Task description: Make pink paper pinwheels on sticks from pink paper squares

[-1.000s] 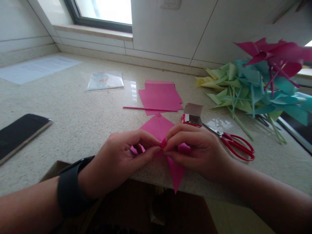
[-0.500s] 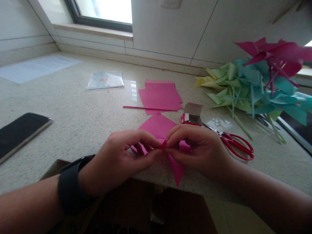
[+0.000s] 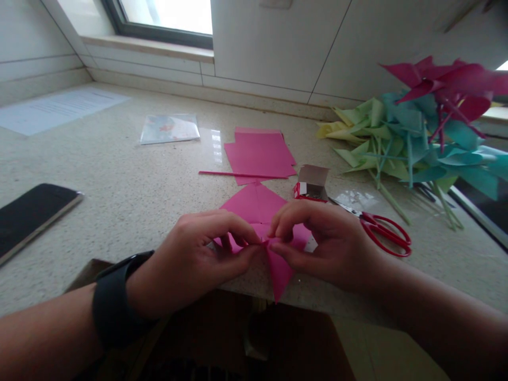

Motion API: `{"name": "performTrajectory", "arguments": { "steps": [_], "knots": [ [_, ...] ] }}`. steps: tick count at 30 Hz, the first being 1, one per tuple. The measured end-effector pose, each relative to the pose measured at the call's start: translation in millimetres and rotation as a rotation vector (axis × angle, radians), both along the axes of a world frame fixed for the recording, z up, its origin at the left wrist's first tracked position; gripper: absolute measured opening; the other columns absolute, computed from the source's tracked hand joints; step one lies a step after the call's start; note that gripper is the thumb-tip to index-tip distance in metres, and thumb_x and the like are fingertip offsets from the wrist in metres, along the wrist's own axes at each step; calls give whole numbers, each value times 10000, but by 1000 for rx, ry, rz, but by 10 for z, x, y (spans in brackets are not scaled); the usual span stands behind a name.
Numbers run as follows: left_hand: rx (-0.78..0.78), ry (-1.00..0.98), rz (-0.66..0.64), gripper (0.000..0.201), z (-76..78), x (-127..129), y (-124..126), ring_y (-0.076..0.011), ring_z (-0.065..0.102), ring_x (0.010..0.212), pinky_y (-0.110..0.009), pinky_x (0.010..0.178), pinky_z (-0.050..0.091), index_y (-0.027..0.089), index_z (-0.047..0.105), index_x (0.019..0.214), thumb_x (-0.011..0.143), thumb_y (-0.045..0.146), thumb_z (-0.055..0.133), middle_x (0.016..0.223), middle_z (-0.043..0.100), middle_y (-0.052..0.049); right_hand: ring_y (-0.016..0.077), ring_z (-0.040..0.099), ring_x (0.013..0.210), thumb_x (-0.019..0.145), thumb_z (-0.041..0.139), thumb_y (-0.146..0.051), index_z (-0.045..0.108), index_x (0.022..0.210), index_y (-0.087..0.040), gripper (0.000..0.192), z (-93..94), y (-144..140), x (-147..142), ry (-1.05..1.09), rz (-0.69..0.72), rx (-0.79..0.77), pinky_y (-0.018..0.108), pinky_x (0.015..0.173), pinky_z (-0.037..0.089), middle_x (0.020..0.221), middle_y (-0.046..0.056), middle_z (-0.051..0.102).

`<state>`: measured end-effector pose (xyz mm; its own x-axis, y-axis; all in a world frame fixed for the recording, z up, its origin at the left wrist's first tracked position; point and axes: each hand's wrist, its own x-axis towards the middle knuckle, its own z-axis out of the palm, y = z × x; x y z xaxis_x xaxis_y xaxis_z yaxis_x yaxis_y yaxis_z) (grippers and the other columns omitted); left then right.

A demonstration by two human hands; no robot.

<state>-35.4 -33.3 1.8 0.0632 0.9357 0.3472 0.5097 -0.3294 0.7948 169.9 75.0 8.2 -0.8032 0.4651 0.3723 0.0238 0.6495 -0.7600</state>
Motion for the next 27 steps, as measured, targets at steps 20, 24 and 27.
{"name": "performTrajectory", "arguments": {
  "steps": [20, 24, 27],
  "knots": [
    [74, 113, 22, 168, -90, -34, -40, -97, 595, 727, -225, 638, 481, 252, 692, 931, 847, 107, 710, 856, 631, 34, 187, 693, 742, 886, 617, -237, 681, 886, -229, 64, -22, 468, 262, -266, -469, 349, 311, 702, 492, 823, 18, 748],
    [81, 124, 9, 198, -94, -39, -44, -106, 594, 751, -239, 659, 478, 259, 682, 959, 852, 93, 700, 864, 635, 35, 186, 676, 756, 864, 616, -191, 676, 930, -202, 89, -1, 559, 322, -313, -395, 392, 314, 710, 483, 861, 38, 736],
    [94, 142, 0, 198, -94, -46, -46, -117, 595, 768, -250, 674, 478, 258, 677, 956, 854, 90, 697, 850, 640, 32, 192, 657, 835, 859, 590, -157, 671, 961, -189, 134, 43, 617, 396, -394, -169, 444, 321, 768, 470, 914, 51, 716]
  ]
}}
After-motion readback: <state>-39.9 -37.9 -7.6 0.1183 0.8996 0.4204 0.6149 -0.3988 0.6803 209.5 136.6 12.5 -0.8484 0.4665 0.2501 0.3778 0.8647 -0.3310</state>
